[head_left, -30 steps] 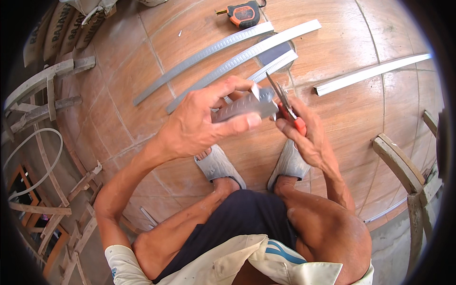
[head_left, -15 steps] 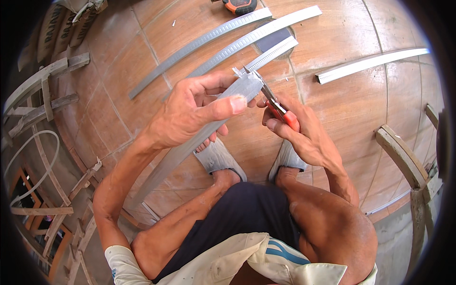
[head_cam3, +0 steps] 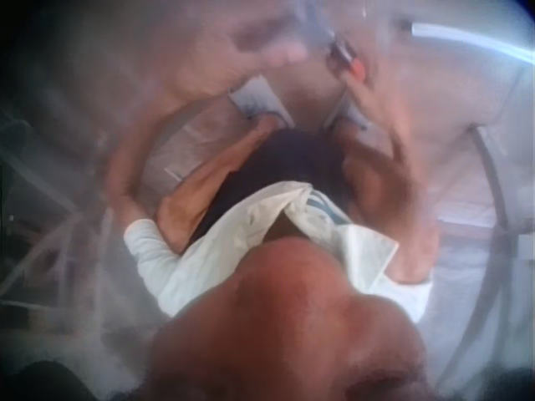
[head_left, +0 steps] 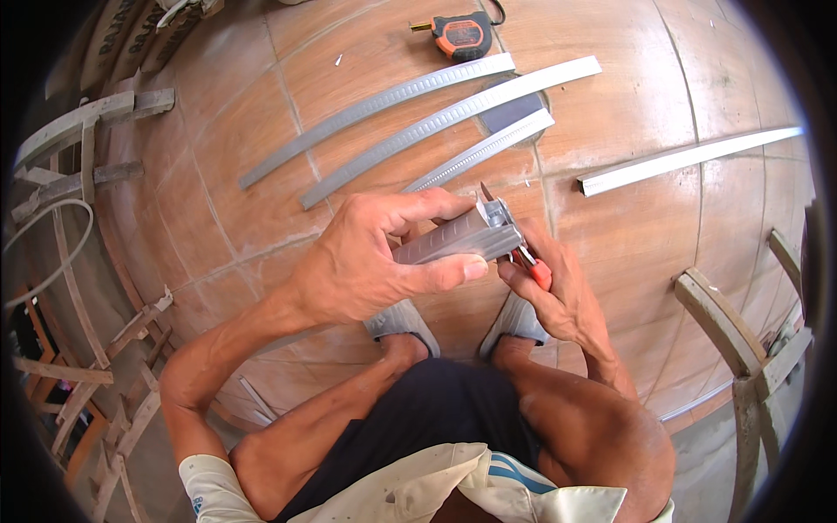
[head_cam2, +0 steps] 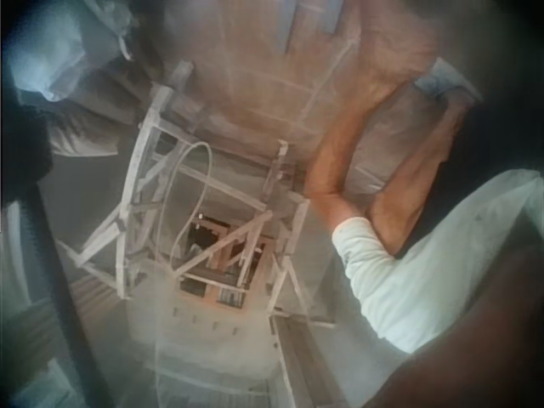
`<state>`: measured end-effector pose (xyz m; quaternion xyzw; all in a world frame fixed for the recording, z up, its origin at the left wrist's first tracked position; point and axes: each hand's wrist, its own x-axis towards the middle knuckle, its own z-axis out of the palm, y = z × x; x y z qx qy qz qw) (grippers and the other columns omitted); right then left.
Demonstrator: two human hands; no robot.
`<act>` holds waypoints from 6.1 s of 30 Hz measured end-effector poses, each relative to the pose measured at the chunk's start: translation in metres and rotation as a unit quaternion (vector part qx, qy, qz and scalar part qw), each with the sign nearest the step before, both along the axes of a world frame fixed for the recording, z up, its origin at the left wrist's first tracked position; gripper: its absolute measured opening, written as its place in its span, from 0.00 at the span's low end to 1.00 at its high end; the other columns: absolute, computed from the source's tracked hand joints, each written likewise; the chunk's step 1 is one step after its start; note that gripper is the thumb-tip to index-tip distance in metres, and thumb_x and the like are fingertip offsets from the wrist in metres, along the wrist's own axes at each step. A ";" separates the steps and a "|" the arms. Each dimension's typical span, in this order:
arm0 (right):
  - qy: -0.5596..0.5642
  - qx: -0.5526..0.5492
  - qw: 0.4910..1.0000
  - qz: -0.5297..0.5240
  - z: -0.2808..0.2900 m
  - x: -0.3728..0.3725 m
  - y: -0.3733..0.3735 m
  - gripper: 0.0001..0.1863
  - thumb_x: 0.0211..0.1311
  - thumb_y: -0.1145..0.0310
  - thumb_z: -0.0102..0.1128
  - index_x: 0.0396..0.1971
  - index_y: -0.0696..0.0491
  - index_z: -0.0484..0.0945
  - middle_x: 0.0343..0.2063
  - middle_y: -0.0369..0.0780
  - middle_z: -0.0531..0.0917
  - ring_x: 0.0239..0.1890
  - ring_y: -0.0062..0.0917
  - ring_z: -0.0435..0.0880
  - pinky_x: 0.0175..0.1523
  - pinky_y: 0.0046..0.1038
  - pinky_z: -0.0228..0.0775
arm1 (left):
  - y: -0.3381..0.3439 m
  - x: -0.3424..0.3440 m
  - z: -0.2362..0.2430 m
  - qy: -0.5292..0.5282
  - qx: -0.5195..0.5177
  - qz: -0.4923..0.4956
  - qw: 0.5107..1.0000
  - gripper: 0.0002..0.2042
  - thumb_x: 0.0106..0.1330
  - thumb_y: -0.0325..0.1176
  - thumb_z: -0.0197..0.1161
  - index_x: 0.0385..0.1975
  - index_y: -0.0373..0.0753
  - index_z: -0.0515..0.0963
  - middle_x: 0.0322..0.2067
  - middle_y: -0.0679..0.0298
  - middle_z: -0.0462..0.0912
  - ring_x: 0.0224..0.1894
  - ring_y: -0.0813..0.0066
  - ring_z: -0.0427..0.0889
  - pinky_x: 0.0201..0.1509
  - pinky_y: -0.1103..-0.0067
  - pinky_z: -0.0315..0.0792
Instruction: The person sits on the floor and uses red-handled tin snips to cut a long, silver metal profile into shorter segments. They repeatedly position the snips, cut the profile, and place the cut pieces on the floor.
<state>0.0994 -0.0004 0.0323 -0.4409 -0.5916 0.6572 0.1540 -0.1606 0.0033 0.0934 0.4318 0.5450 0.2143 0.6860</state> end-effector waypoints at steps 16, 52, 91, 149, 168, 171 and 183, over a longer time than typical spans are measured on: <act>0.033 -0.006 0.999 0.013 -0.014 0.004 0.003 0.21 0.64 0.73 0.63 0.57 0.57 0.77 0.39 0.48 0.83 0.38 0.41 0.82 0.47 0.36 0.74 | 0.009 -0.004 0.008 0.079 0.132 -0.079 0.985 0.27 0.63 0.40 0.79 0.58 0.30 0.84 0.44 0.49 0.91 0.43 0.66 0.90 0.50 0.73 0.82; -0.063 -0.002 0.997 -0.043 -0.067 0.000 -0.014 0.07 0.65 0.75 0.62 0.42 0.58 0.79 0.30 0.45 0.79 0.28 0.35 0.81 0.38 0.35 0.72 | 0.008 -0.002 -0.065 -0.058 -0.097 0.008 0.994 0.27 0.69 0.37 0.77 0.64 0.31 0.80 0.48 0.67 0.87 0.48 0.83 0.81 0.54 0.79 0.76; -0.105 -0.113 0.988 -0.031 -0.032 0.023 -0.031 0.19 0.72 0.64 0.62 0.59 0.54 0.79 0.34 0.42 0.82 0.39 0.31 0.80 0.51 0.35 0.73 | -0.024 0.011 -0.081 -0.082 -0.061 -0.058 0.993 0.31 0.80 0.50 0.63 0.71 0.31 0.71 0.47 0.52 0.90 0.31 0.74 0.83 0.48 0.72 0.76; -0.125 -0.049 0.990 -0.030 -0.041 0.014 -0.032 0.11 0.67 0.66 0.60 0.42 0.58 0.78 0.28 0.48 0.79 0.30 0.39 0.79 0.42 0.38 0.73 | -0.021 0.009 -0.075 -0.093 -0.090 -0.022 0.991 0.36 0.78 0.54 0.65 0.73 0.28 0.70 0.48 0.57 0.88 0.32 0.79 0.79 0.40 0.78 0.73; -0.038 -0.045 0.975 -0.212 -0.080 0.023 -0.021 0.17 0.76 0.63 0.66 0.57 0.56 0.81 0.38 0.38 0.81 0.39 0.21 0.77 0.50 0.26 0.71 | 0.003 -0.011 -0.069 0.084 -0.089 -0.122 0.985 0.33 0.81 0.60 0.54 0.68 0.34 0.74 0.50 0.55 0.88 0.37 0.70 0.85 0.45 0.74 0.79; -0.112 0.050 0.972 -0.202 -0.083 0.039 -0.014 0.19 0.75 0.62 0.67 0.59 0.55 0.80 0.37 0.38 0.81 0.41 0.23 0.79 0.51 0.27 0.73 | 0.021 -0.033 -0.075 0.197 -0.015 -0.163 0.967 0.38 0.80 0.65 0.54 0.71 0.33 0.73 0.53 0.51 0.87 0.46 0.63 0.88 0.54 0.68 0.80; -0.186 0.021 0.961 -0.205 -0.101 0.050 -0.020 0.22 0.78 0.57 0.66 0.61 0.55 0.80 0.42 0.37 0.81 0.47 0.23 0.79 0.59 0.29 0.72 | 0.098 -0.167 -0.144 0.447 0.165 -0.211 0.854 0.34 0.83 0.63 0.45 0.73 0.41 0.74 0.59 0.46 0.79 0.64 0.46 0.76 0.71 0.59 0.70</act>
